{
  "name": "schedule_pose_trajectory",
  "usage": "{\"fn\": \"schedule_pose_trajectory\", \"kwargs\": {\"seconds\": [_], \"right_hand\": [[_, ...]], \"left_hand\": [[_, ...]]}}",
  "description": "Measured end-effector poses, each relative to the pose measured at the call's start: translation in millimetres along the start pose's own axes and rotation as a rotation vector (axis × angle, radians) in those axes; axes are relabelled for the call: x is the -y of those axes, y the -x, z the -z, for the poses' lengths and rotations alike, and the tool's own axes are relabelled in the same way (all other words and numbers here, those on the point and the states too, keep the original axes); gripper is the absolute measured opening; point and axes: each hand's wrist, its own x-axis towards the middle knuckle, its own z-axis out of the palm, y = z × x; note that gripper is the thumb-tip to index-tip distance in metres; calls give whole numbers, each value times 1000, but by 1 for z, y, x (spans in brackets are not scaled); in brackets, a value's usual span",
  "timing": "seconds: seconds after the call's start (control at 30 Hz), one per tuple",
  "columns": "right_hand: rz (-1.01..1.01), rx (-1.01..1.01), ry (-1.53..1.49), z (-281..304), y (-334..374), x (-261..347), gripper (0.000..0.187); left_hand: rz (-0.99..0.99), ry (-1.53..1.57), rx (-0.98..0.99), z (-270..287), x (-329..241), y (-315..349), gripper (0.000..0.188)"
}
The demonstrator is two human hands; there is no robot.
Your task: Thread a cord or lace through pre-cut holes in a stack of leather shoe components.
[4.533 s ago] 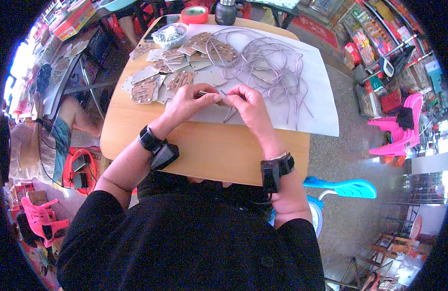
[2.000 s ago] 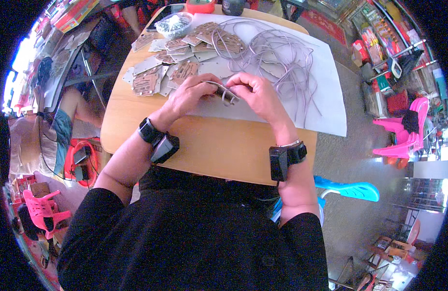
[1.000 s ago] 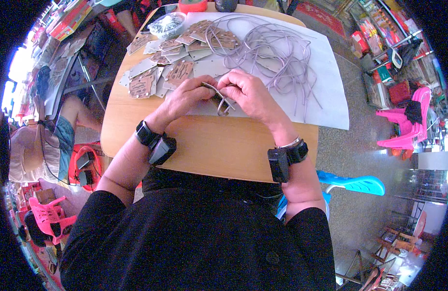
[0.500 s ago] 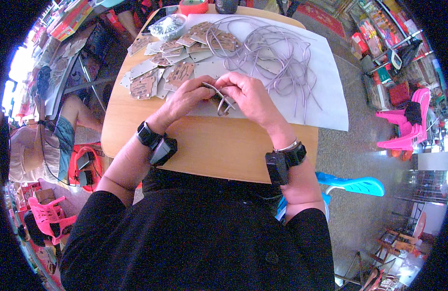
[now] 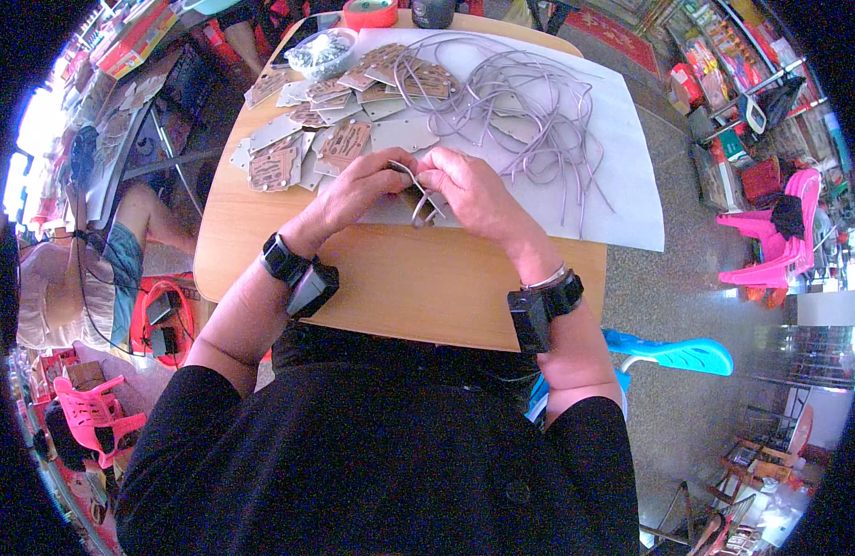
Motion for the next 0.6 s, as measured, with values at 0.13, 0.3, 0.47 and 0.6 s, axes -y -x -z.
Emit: {"fn": "schedule_pose_trajectory", "kwargs": {"seconds": [0.13, 0.3, 0.47, 0.6], "right_hand": [[-8, 31, 63, 5, 2, 3, 19], [54, -65, 82, 1, 2, 8, 13], [58, -90, -44, 0, 0, 4, 7], [115, -93, 15, -2, -2, 3, 7]], "left_hand": [[24, 15, 15, 2, -2, 0, 27], [11, 90, 7, 4, 1, -1, 28], [15, 65, 7, 4, 0, -1, 30], [18, 77, 4, 5, 1, -1, 32]]}}
